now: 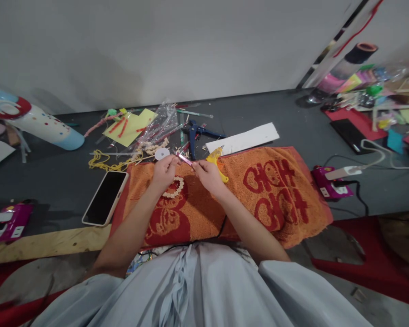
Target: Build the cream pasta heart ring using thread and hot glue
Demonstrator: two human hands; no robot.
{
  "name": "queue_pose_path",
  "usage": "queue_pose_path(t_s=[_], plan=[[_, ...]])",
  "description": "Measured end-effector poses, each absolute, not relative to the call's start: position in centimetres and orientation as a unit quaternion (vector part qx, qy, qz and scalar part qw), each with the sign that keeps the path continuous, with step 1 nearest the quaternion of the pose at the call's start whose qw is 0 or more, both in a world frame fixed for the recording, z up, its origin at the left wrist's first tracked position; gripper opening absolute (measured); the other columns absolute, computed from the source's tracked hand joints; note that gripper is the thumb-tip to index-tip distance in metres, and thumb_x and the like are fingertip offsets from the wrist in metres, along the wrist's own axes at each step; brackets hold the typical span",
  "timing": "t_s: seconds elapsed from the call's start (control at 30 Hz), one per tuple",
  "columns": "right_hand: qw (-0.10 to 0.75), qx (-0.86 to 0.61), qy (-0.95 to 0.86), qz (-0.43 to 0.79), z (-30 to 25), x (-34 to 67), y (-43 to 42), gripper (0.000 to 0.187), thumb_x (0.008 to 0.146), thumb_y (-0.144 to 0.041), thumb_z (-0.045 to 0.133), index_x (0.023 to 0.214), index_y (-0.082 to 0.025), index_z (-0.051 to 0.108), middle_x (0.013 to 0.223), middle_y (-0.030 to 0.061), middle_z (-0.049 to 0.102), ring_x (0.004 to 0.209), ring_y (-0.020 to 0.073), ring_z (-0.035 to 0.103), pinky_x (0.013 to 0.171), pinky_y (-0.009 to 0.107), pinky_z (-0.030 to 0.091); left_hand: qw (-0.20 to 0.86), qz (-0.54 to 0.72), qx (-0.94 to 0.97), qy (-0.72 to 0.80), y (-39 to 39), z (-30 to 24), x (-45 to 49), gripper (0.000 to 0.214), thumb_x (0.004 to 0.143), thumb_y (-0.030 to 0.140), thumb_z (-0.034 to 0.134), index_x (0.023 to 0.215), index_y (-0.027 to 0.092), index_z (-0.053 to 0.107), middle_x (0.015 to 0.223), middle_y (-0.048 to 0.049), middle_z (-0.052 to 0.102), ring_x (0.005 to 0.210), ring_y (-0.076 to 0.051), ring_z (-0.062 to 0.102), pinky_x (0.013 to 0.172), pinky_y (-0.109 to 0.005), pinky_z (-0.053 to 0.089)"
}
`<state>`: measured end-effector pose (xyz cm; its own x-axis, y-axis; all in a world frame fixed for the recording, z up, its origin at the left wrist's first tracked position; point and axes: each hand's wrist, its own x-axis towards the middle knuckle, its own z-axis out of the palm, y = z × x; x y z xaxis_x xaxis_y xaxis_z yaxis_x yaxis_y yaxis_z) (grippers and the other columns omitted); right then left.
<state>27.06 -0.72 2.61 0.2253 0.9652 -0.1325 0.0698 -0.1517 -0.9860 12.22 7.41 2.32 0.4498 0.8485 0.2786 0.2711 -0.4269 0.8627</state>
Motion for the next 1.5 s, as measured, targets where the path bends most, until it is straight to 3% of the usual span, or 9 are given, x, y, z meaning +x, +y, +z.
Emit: queue_pose_path(t_s=[0.4, 0.6, 0.87, 1.03, 1.23, 1.5], plan=[[0.447, -0.670, -0.491, 0.333, 2.7, 28.2, -1.2, 0.040, 0.086, -0.054, 0.047, 0.062, -0.022, 0.050, 0.052, -0.0033, 0.040, 0.052, 0.0128, 0.036, 0.053, 0.027, 0.027, 0.372, 0.400, 0.743, 0.388, 8.1, 1.8, 11.7, 0.047, 0.089, 0.058, 0.043, 0.067, 0.021, 0.058, 0.061, -0.0015, 0.054, 0.060, -0.016, 0.046, 0.060, -0.030, 0.037], [0.431, -0.676, -0.506, 0.317, 3.0, 28.4, -1.6, 0.039, 0.085, -0.053, 0.044, 0.066, -0.021, 0.056, 0.056, -0.0013, 0.045, 0.055, 0.0143, 0.040, 0.055, 0.028, 0.027, 0.384, 0.395, 0.746, 0.374, 8.0, 1.6, 11.8, 0.043, 0.090, 0.052, 0.044, 0.066, 0.020, 0.059, 0.065, -0.0026, 0.059, 0.064, -0.016, 0.052, 0.064, -0.029, 0.042], [0.442, -0.676, -0.490, 0.327, 2.8, 27.8, -1.5, 0.035, 0.086, -0.048, 0.042, 0.063, -0.022, 0.049, 0.057, -0.0011, 0.045, 0.055, 0.0142, 0.039, 0.056, 0.028, 0.028, 0.380, 0.354, 0.779, 0.351, 7.3, 1.5, 12.3, 0.039, 0.090, 0.049, 0.046, 0.066, 0.020, 0.058, 0.056, 0.0004, 0.052, 0.053, -0.014, 0.046, 0.056, -0.028, 0.036], [0.440, -0.688, -0.487, 0.310, 2.5, 28.2, -1.7, 0.033, 0.088, -0.043, 0.044, 0.066, -0.021, 0.054, 0.057, -0.0012, 0.048, 0.055, 0.0143, 0.041, 0.057, 0.028, 0.028, 0.371, 0.374, 0.774, 0.352, 7.5, 1.7, 12.0, 0.041, 0.091, 0.051, 0.045, 0.067, 0.020, 0.057, 0.062, -0.0016, 0.059, 0.058, -0.015, 0.051, 0.060, -0.028, 0.039], [0.429, -0.689, -0.522, 0.260, 2.6, 28.7, -2.1, 0.033, 0.090, -0.041, 0.044, 0.064, -0.021, 0.050, 0.056, -0.0017, 0.046, 0.055, 0.0135, 0.040, 0.056, 0.028, 0.026, 0.331, 0.390, 0.777, 0.366, 8.1, 1.7, 11.5, 0.044, 0.093, 0.051, 0.041, 0.069, 0.020, 0.059, 0.066, -0.0018, 0.063, 0.065, -0.015, 0.056, 0.065, -0.028, 0.044], [0.430, -0.687, -0.526, 0.257, 3.0, 29.0, -2.5, 0.034, 0.091, -0.043, 0.042, 0.066, -0.021, 0.051, 0.056, -0.0017, 0.044, 0.054, 0.0135, 0.040, 0.055, 0.027, 0.027, 0.321, 0.403, 0.771, 0.374, 8.4, 2.0, 11.0, 0.046, 0.095, 0.052, 0.040, 0.073, 0.019, 0.063, 0.066, -0.0018, 0.061, 0.066, -0.016, 0.056, 0.067, -0.028, 0.043]])
